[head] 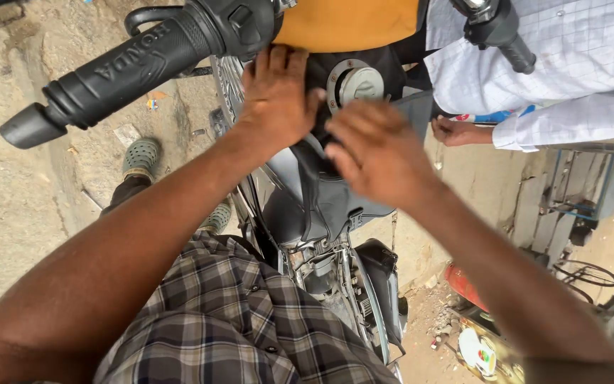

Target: Repairing and reassembling components on a motorcycle fuel tank.

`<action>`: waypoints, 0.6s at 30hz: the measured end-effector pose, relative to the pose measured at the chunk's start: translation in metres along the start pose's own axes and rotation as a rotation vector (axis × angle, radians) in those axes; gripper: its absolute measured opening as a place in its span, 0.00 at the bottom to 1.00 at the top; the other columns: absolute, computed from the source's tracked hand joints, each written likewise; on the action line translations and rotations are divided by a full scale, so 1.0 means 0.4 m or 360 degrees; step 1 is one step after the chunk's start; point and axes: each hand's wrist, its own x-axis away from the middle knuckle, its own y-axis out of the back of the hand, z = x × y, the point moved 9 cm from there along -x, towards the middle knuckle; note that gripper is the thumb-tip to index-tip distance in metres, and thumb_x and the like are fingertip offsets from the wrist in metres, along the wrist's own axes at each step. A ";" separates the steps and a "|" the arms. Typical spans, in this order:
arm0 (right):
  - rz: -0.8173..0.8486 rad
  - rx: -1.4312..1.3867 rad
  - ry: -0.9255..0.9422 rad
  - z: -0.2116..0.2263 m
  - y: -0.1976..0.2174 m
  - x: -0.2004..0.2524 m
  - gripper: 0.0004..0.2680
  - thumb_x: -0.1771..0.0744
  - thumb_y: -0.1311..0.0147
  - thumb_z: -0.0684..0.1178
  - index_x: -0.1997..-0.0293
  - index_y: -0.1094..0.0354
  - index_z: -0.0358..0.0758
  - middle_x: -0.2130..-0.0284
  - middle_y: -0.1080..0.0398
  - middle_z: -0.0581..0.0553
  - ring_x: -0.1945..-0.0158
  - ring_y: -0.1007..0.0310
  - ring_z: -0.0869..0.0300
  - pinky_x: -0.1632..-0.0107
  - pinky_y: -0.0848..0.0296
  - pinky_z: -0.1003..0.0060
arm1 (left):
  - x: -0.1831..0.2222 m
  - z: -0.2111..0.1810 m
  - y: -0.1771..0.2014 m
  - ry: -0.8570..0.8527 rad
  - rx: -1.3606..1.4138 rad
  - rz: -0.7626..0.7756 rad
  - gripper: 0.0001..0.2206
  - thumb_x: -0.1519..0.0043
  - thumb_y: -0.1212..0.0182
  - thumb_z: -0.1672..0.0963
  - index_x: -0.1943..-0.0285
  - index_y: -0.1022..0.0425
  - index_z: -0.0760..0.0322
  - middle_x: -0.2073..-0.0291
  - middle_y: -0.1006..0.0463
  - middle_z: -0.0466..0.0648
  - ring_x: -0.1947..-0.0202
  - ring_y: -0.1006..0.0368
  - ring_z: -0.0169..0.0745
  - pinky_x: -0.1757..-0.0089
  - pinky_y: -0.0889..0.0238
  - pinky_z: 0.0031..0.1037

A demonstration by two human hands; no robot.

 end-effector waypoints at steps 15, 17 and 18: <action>-0.0221 -0.0332 -0.0384 -0.002 -0.185 0.222 0.19 0.31 0.51 0.54 0.46 0.27 0.21 0.44 0.28 0.27 0.37 0.30 0.43 0.32 0.43 0.46 | -0.051 0.012 -0.023 0.0126 -0.0113 0.0123 0.47 0.49 0.22 0.49 0.24 0.54 0.30 0.31 0.54 0.57 0.27 0.61 0.60 0.36 0.63 0.68; -0.0271 -0.0310 -0.0407 0.002 -0.196 0.217 0.19 0.31 0.51 0.54 0.46 0.27 0.22 0.43 0.28 0.27 0.37 0.30 0.42 0.31 0.42 0.46 | -0.061 0.023 -0.018 0.0081 -0.0187 0.0119 0.47 0.48 0.23 0.48 0.24 0.55 0.29 0.31 0.54 0.57 0.27 0.61 0.61 0.37 0.62 0.68; -0.0279 -0.0290 -0.0428 0.007 -0.198 0.226 0.19 0.31 0.51 0.54 0.46 0.27 0.22 0.43 0.28 0.27 0.37 0.30 0.42 0.31 0.42 0.47 | -0.061 0.023 -0.027 0.0050 -0.0225 0.0133 0.47 0.48 0.23 0.47 0.23 0.56 0.29 0.30 0.54 0.58 0.27 0.61 0.61 0.38 0.61 0.69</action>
